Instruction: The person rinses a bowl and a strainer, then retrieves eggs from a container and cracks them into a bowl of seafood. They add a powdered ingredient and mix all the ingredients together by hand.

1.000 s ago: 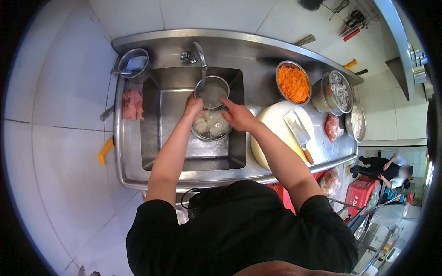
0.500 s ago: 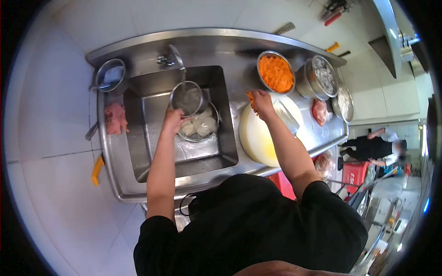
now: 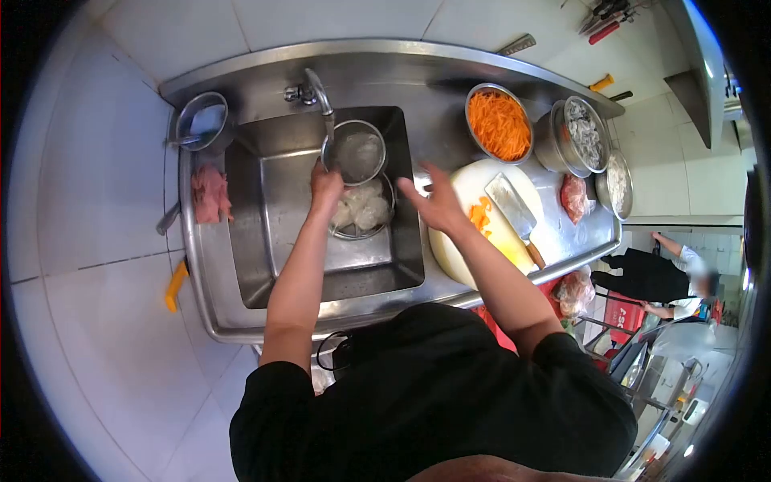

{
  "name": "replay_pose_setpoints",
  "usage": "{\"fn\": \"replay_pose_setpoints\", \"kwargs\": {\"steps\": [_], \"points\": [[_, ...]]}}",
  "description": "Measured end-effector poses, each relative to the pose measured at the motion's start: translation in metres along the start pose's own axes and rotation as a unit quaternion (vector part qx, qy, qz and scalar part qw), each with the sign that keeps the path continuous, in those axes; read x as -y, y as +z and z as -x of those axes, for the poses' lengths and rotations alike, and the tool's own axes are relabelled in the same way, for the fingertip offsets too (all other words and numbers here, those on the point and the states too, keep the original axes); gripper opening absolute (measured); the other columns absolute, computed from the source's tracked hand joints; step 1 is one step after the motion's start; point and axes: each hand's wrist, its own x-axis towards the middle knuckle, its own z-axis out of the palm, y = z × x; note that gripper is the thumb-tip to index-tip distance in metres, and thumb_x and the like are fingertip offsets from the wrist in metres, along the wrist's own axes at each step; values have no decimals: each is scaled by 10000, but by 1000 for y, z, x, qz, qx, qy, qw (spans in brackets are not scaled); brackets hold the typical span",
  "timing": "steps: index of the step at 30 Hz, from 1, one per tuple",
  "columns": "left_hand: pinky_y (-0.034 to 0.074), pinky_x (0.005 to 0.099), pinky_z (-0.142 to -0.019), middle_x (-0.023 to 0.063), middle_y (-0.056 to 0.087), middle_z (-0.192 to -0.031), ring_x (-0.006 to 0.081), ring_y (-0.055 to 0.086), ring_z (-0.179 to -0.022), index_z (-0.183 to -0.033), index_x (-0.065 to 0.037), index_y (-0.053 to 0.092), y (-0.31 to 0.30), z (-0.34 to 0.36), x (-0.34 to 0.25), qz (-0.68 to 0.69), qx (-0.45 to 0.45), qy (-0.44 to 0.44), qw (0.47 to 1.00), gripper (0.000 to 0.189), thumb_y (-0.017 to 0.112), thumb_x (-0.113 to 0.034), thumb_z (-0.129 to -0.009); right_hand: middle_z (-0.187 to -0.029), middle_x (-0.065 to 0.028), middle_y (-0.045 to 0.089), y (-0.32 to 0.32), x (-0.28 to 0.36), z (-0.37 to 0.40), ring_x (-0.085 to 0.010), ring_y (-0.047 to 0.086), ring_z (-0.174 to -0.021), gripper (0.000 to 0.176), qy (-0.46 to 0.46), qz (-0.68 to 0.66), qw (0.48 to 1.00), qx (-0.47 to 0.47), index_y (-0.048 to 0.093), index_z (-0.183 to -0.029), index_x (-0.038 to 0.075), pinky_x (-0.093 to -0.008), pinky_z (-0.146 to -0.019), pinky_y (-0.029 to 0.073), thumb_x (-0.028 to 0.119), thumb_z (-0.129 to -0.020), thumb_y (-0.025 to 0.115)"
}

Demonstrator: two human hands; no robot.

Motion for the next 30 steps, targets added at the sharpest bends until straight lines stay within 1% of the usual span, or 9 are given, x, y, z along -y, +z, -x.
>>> {"fn": "replay_pose_setpoints", "kwargs": {"steps": [3, 6, 7, 10, 12, 16, 19, 29, 30], "points": [[655, 464, -741, 194, 599, -1348, 358, 696, -1068, -1438, -57, 440, 16, 1, 6, 3, 3, 34, 999, 447, 481, -34, -993, -1531, -227, 454, 69, -3, -58, -327, 571, -1273, 962, -56, 7, 998, -16, 230, -1617, 84, -423, -1014, 513, 336, -867, 775], [642, 428, -727, 185, 687, -1207, 311, 723, -1016, -1347, -25, 560, 6, 2, -2, 7, -55, 40, 998, 471, 641, -41, -883, -1578, -239, 412, 83, 18, -80, -416, 488, -1392, 972, 115, -249, 960, 62, 160, -1628, 78, -402, -1160, 398, 335, -848, 680], [628, 430, -745, 178, 716, -1124, 298, 730, -1007, -1243, -21, 633, -12, -4, -13, -177, -27, 19, 984, 408, 699, -82, -845, -1577, -234, 415, 87, 9, -92, -405, 494, -1389, 955, 79, -161, 979, 96, 155, -1631, 92, -412, -1131, 434, 284, -842, 658], [583, 453, -830, 182, 755, -982, 303, 736, -1003, -945, -18, 755, -45, -33, -30, -447, -16, 64, 892, 312, 845, -231, -736, -1399, -202, 551, 93, 3, -104, -327, 620, -1150, 893, -29, -33, 988, 151, 173, -1609, 57, -464, -886, 580, 141, -841, 622], [574, 499, -817, 203, 749, -921, 381, 733, -915, -910, -70, 780, -43, -29, -63, -629, -8, 170, 759, 190, 712, -198, -787, -1307, -176, 585, 79, 38, -87, -318, 634, -1083, 829, 91, -70, 954, 277, 239, -1581, 49, -465, -845, 607, 130, -842, 608], [565, 499, -762, 159, 736, -948, 378, 712, -920, -933, -90, 708, -32, -81, -72, -688, 135, 416, 579, 173, 708, -239, -846, -1258, -165, 587, 96, 54, -96, -288, 637, -1038, 768, 110, -40, 932, 343, 292, -1561, 76, -447, -831, 630, 123, -852, 584], [569, 506, -773, 169, 736, -963, 378, 711, -943, -920, -101, 682, -3, -67, -80, -679, 167, 459, 547, 86, 638, -167, -886, -1292, -170, 580, 99, 49, -107, -286, 645, -1044, 744, 134, 1, 910, 393, 303, -1564, 101, -444, -816, 641, 113, -866, 561], [559, 540, -848, 208, 694, -1045, 387, 676, -1017, -1148, -66, 659, -52, -40, -39, -469, -37, 204, 858, 390, 722, -180, -780, -1411, -189, 540, 79, 39, -122, -342, 665, -1112, 673, 96, -148, 965, 193, 258, -1571, 89, -428, -776, 658, 136, -943, 497], [542, 553, -877, 170, 667, -1105, 360, 647, -1062, -1256, -95, 599, -55, -29, -37, -245, 16, 77, 966, 497, 711, -177, -779, -1426, -211, 543, 76, 43, -121, -372, 673, -1105, 647, 130, -189, 956, 183, 284, -1561, 63, -413, -732, 666, 147, -952, 487]]}}
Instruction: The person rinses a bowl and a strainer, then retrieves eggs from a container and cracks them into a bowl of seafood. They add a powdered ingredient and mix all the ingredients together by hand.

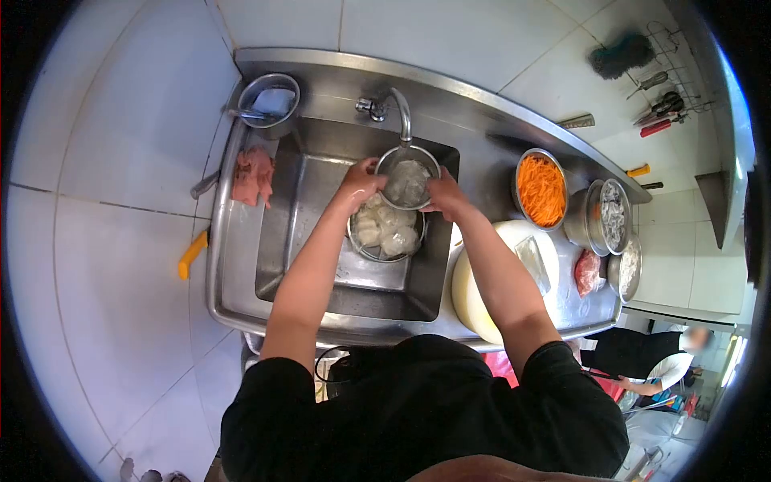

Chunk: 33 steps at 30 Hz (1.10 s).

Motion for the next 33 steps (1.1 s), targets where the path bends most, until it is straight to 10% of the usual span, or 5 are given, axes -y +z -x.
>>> {"fn": "replay_pose_setpoints", "kwargs": {"steps": [9, 12, 19, 25, 33], "points": [[461, 523, -1020, 110, 525, -1425, 302, 531, -1283, -1506, -146, 416, 23, 19, 14, 471, 44, -76, 878, 659, 641, -319, -911, -1168, -137, 677, 17, 9, -16, -231, 687, -992, 304, -452, 333, 802, -206, 625, -1212, 9, -401, -815, 555, 197, -977, 587], [357, 493, -1116, 105, 439, -1541, 277, 431, -1394, -1581, -138, 351, 43, 12, 27, 454, 21, -44, 890, 779, 654, -473, -945, -1035, -107, 682, 45, 8, -39, -204, 661, -932, 246, -145, 109, 983, 35, 641, -1124, -2, -413, -766, 534, 173, -953, 628], [267, 384, -1204, 128, 437, -1562, 258, 378, -1455, -1542, -39, 405, 48, 27, -5, 386, -59, 32, 920, 785, 610, -558, -988, -1151, -140, 690, 82, -29, -71, -257, 631, -1067, 324, -114, 91, 983, 107, 641, -1214, -11, -409, -877, 522, 217, -1002, 550], [379, 374, -1145, 140, 569, -1445, 247, 504, -1359, -1485, -14, 485, 13, 22, 4, 266, -4, 27, 964, 652, 619, -448, -1017, -1125, -208, 720, 40, 10, -30, -407, 679, -1083, 292, -236, 763, 548, 248, 735, -1119, 83, -500, -949, 541, 136, -883, 571], [410, 476, -1106, 98, 460, -1541, 255, 426, -1411, -1536, -130, 416, 29, 38, -14, 401, 45, -117, 907, 740, 507, -641, -1008, -939, -200, 730, 54, 52, -27, -412, 705, -907, 215, -360, 583, 728, 39, 725, -964, 28, -478, -833, 560, 172, -898, 580]]}}
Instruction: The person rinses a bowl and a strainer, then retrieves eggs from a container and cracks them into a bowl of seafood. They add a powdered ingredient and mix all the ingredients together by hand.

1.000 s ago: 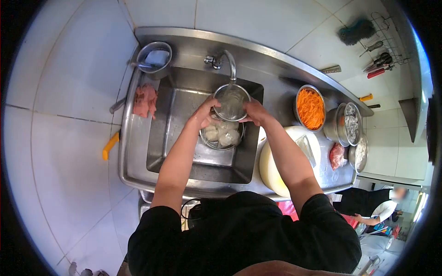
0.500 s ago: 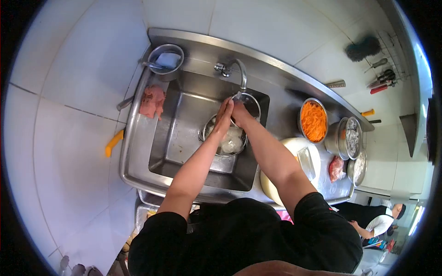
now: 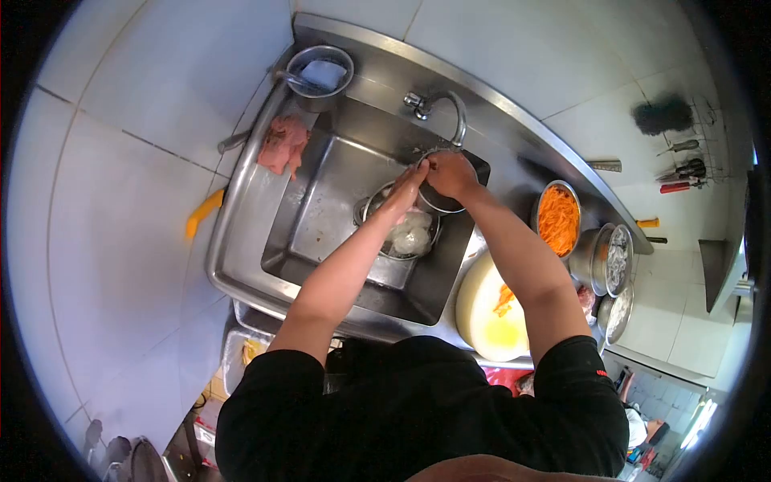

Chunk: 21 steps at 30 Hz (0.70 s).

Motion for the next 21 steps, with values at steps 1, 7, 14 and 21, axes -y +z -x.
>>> {"fn": "replay_pose_setpoints", "kwargs": {"steps": [1, 7, 14, 21], "points": [[410, 476, -1106, 98, 460, -1541, 255, 426, -1411, -1536, -130, 416, -2, -4, 5, 4, -3, 0, 1000, 740, 507, -641, -1008, -866, -201, 723, -1, -2, 1, -388, 716, -858, 215, -24, -50, 998, -28, 718, -950, 4, -457, -806, 561, 162, -900, 579], [326, 379, -1169, 119, 476, -1525, 245, 427, -1407, -1533, -64, 431, -13, -19, 5, -54, 8, 180, 982, 716, 478, -586, -1045, -1171, -129, 632, 47, -4, 10, -209, 598, -1127, 448, 16, -465, 885, 1, 551, -1299, -22, -320, -991, 454, 135, -880, 574], [404, 359, -1119, 151, 587, -1450, 276, 532, -1352, -1459, -94, 557, -43, -13, -4, -192, -72, 186, 961, 635, 590, -534, -1002, -1438, -228, 554, -23, 43, 58, -321, 537, -1330, 729, -30, -28, 938, 343, 483, -1473, 12, -389, -1196, 326, 257, -805, 647], [339, 360, -1157, 158, 533, -1493, 258, 459, -1400, -1503, -33, 487, -41, -22, -9, -161, -42, 145, 975, 673, 559, -510, -1034, -1596, -139, 417, -19, -1, 56, -251, 201, -1555, 545, -175, 426, 881, 105, 603, -1403, 23, -570, -1251, 148, 269, -916, 610]]}}
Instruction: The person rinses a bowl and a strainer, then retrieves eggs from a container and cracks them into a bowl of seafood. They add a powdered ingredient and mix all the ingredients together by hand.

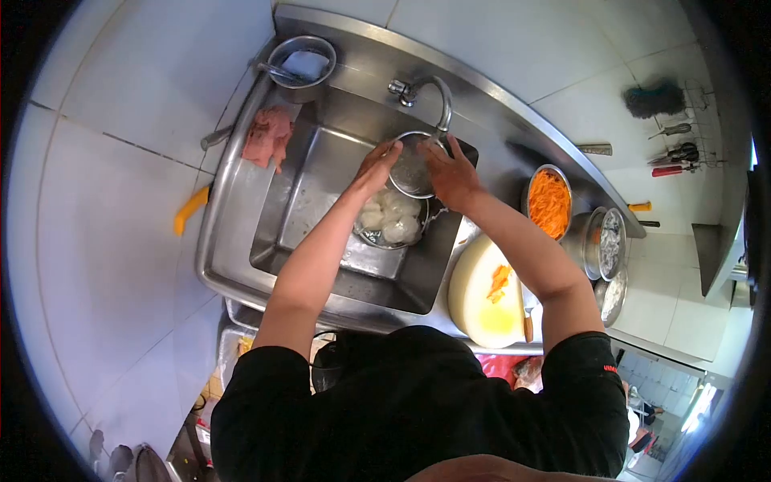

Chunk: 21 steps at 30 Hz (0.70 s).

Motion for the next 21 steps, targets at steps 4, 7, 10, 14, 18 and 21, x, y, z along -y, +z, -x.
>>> {"fn": "replay_pose_setpoints", "kwargs": {"steps": [4, 7, 10, 14, 18, 21], "points": [[342, 371, -1155, 162, 550, -1475, 256, 473, -1386, -1484, -21, 508, 10, 1, -15, -42, 5, 13, 999, 673, 569, -513, -1029, -1433, -145, 590, -24, 18, -5, -264, 487, -1400, 282, 6, -68, 992, 110, 796, -1053, 100, -543, -1255, 136, 266, -889, 638], [351, 370, -1150, 163, 576, -1447, 250, 489, -1371, -1464, -21, 534, 9, -4, -10, 11, 42, 20, 999, 676, 591, -521, -1013, -1215, -185, 700, -15, 29, -4, -324, 623, -1229, 327, 5, -278, 940, 197, 773, -1036, 42, -477, -1173, 323, 286, -871, 630], [396, 343, -1115, 150, 635, -1388, 244, 560, -1314, -1391, -45, 617, 6, 4, -13, -64, 47, 1, 997, 652, 613, -554, -983, -1056, -238, 725, 2, 9, -13, -390, 681, -1089, 335, 23, -519, 845, 126, 737, -997, -1, -469, -1004, 486, 280, -875, 602], [399, 360, -1103, 125, 626, -1379, 243, 550, -1296, -1418, -53, 583, 16, -1, 16, 19, 68, -18, 997, 638, 593, -538, -1002, -996, -291, 697, 39, -6, -39, -453, 682, -979, 300, 191, -593, 780, -67, 703, -994, -4, -518, -873, 528, 245, -883, 576], [421, 439, -1060, 86, 616, -1355, 233, 569, -1226, -1457, -99, 516, 29, 13, 13, 131, 55, -33, 989, 672, 536, -601, -1012, -1001, -276, 706, 12, 4, -35, -437, 683, -996, 281, 289, -527, 784, -156, 695, -1035, 5, -496, -908, 527, 201, -871, 578], [439, 481, -1006, 78, 609, -1345, 244, 584, -1157, -1466, -122, 477, 27, 28, 8, 139, -25, -136, 981, 743, 502, -688, -984, -1231, -274, 658, 8, 7, -8, -433, 616, -1197, 271, 279, -569, 732, -252, 691, -1065, 28, -477, -1001, 502, 186, -861, 610]]}}
